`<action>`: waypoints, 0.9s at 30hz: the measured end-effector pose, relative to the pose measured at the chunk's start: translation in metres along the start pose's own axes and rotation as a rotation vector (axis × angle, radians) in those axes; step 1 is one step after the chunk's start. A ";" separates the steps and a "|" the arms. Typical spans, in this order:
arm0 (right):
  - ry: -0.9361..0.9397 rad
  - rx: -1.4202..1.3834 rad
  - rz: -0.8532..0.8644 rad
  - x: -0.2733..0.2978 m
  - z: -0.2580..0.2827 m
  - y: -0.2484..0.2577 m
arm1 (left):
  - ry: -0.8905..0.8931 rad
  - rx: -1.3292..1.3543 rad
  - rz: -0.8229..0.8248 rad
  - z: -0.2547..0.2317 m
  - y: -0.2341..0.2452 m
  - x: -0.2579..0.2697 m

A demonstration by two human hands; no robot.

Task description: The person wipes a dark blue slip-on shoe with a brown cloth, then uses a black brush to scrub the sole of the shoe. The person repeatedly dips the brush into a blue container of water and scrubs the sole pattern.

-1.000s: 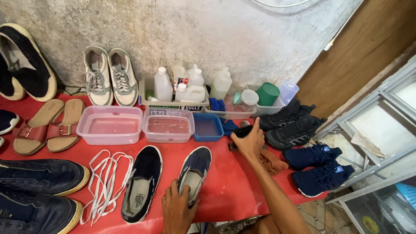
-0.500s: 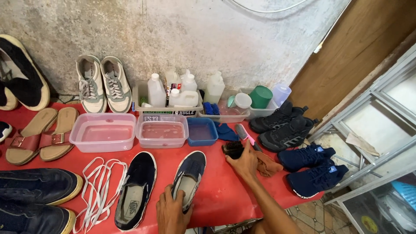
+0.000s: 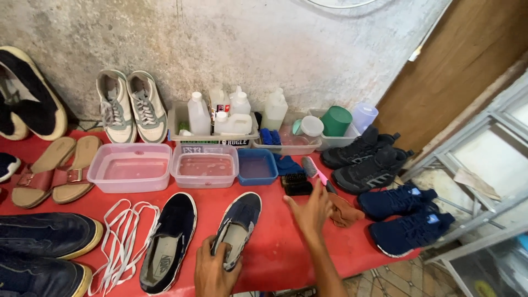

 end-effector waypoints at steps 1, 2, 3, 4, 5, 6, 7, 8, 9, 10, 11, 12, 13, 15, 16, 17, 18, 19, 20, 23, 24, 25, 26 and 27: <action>0.086 -0.134 -0.094 0.015 0.004 0.006 | 0.009 0.067 -0.041 0.002 0.002 -0.003; 0.171 -0.269 -0.189 0.031 0.007 0.012 | 0.018 0.134 -0.082 0.004 0.004 -0.005; 0.171 -0.277 -0.172 0.039 0.008 0.012 | 0.031 0.122 -0.083 -0.001 0.021 -0.007; 0.273 -0.451 -0.160 0.049 0.013 0.015 | 0.054 0.276 -0.136 -0.005 0.040 -0.009; 0.374 -0.628 -0.151 0.056 0.018 0.018 | 0.072 0.431 -0.194 -0.010 0.058 -0.014; 0.375 -0.639 -0.139 0.057 0.027 0.021 | 0.080 0.419 -0.200 -0.011 0.069 -0.020; 0.308 -0.749 0.006 0.059 0.034 0.020 | 0.249 0.502 -0.072 -0.008 0.071 -0.022; 0.238 -0.853 0.152 0.062 0.042 0.018 | 0.419 0.585 0.053 -0.004 0.073 -0.023; 0.243 -0.859 0.164 0.060 0.036 0.011 | 0.428 0.581 0.043 -0.002 0.071 -0.024; 0.179 -0.997 0.322 0.059 0.032 -0.002 | 0.437 0.694 0.073 0.000 0.067 -0.025; 0.112 -1.130 0.480 0.059 0.029 -0.014 | 0.441 0.808 0.101 0.001 0.064 -0.027; 0.118 -1.136 0.491 0.056 0.033 -0.013 | 0.446 0.804 0.089 -0.002 0.069 -0.031; 0.080 -1.198 0.518 0.053 0.034 -0.012 | 0.535 0.850 0.148 -0.004 0.069 -0.034; 0.044 -1.259 0.550 0.049 0.030 -0.016 | 0.627 0.898 0.203 -0.009 0.070 -0.038; 0.036 -1.228 0.493 0.045 0.024 -0.020 | 0.608 0.950 0.209 -0.012 0.070 -0.041; 0.025 -1.197 0.433 0.042 0.018 -0.023 | 0.587 1.001 0.219 -0.015 0.071 -0.045; 0.024 -1.196 0.437 0.041 0.023 -0.019 | 0.591 1.001 0.217 -0.012 0.064 -0.046; -0.061 -1.141 0.354 0.042 0.021 -0.014 | 0.453 1.057 0.209 -0.012 0.060 -0.048; -0.144 -1.083 0.272 0.043 0.020 -0.009 | 0.315 1.110 0.201 -0.012 0.055 -0.049; -0.213 -1.060 0.235 0.043 0.036 0.008 | 0.160 0.838 0.188 -0.019 0.062 -0.054; -0.217 -1.059 0.231 0.041 0.033 0.007 | 0.159 0.838 0.193 -0.020 0.061 -0.055; -0.226 -1.047 0.218 0.041 0.031 0.005 | 0.029 0.645 0.077 -0.022 0.067 -0.056; -0.236 -1.036 0.206 0.041 0.029 0.004 | -0.098 0.450 -0.039 -0.025 0.074 -0.055; -0.233 -1.035 0.203 0.042 0.031 0.006 | -0.101 0.452 -0.040 -0.024 0.068 -0.054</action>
Point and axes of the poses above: each hand's wrist, its own x-axis away from the middle knuckle, its own y-axis out of the back of the hand, z = x × y, the point moved 4 cm from there along -x, towards the middle knuckle, and after that the axes turned 11 degrees about -x, right-handed, at the moved point
